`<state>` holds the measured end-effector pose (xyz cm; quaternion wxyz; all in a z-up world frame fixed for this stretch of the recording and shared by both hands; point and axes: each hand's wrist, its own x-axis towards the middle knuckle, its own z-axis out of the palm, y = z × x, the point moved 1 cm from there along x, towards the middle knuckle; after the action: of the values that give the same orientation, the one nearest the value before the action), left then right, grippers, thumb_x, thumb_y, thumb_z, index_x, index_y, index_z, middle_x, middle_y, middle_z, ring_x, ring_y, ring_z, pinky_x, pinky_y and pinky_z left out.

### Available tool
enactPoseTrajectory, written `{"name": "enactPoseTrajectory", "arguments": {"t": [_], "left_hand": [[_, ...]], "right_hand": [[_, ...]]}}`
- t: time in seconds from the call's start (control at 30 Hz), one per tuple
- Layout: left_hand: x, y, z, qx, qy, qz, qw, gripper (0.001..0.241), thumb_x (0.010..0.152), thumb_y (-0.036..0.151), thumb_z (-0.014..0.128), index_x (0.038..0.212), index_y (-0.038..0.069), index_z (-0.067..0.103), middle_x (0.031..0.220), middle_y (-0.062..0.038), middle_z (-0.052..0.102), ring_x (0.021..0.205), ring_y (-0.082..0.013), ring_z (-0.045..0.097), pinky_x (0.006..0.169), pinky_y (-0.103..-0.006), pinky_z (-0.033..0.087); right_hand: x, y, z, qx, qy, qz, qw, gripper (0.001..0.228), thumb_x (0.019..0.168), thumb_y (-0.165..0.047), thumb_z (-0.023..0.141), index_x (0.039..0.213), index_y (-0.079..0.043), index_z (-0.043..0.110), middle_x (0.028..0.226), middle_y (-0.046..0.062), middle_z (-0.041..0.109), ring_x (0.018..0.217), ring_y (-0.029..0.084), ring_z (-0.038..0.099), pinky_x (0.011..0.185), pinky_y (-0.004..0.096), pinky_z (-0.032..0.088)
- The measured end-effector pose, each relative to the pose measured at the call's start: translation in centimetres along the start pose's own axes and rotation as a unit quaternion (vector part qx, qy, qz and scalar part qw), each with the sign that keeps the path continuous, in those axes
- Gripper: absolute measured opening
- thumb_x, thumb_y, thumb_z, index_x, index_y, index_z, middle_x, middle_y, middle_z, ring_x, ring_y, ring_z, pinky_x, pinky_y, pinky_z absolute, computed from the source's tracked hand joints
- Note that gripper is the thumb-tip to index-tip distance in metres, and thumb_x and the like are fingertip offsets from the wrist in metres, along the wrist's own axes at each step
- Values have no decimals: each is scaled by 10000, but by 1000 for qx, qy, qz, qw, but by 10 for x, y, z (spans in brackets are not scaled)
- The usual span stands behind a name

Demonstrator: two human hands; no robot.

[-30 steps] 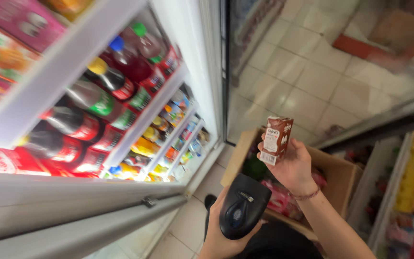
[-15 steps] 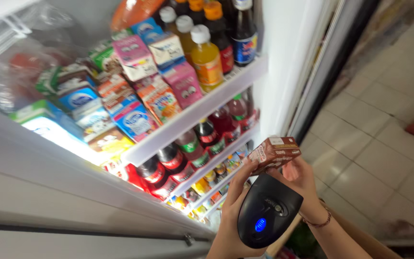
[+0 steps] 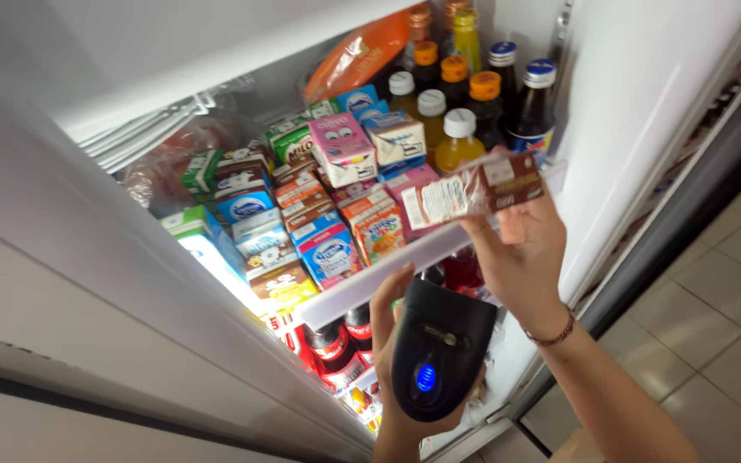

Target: The person restocks a refrigerated display by taking beverage cartons from a cardboard box, scanning each with a handheld barcode scanner, and placing them on shelves. Then the person wipes the glass lid of a freezer with a cloth.

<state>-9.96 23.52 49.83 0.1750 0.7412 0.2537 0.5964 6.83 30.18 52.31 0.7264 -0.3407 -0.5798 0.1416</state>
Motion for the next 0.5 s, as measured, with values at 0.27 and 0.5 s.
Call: {"name": "enactPoseTrajectory", "arguments": {"t": [0.27,0.5], "left_hand": [[2,-31,-9,-54,75,-75,993,601,688,166,850,1222,-15,643,1421,-190,500,1222,-311,602,1061,-396,497],[1,-40,-9,-63,74,-80,992,517,655,122,830,1140,10,690,1312,-163,543,1151,-289,623,1010,-388,519]], "right_hand": [[44,2,24,49,-59,-7,997,530,996,37,702,1469,42,463,1341,126,650,1236,190,646,1107,378,531],[40,5,50,93,-74,-105,987,677,1019,22,670,1481,-64,182,1429,100,483,1306,184,573,1157,384,531]]}}
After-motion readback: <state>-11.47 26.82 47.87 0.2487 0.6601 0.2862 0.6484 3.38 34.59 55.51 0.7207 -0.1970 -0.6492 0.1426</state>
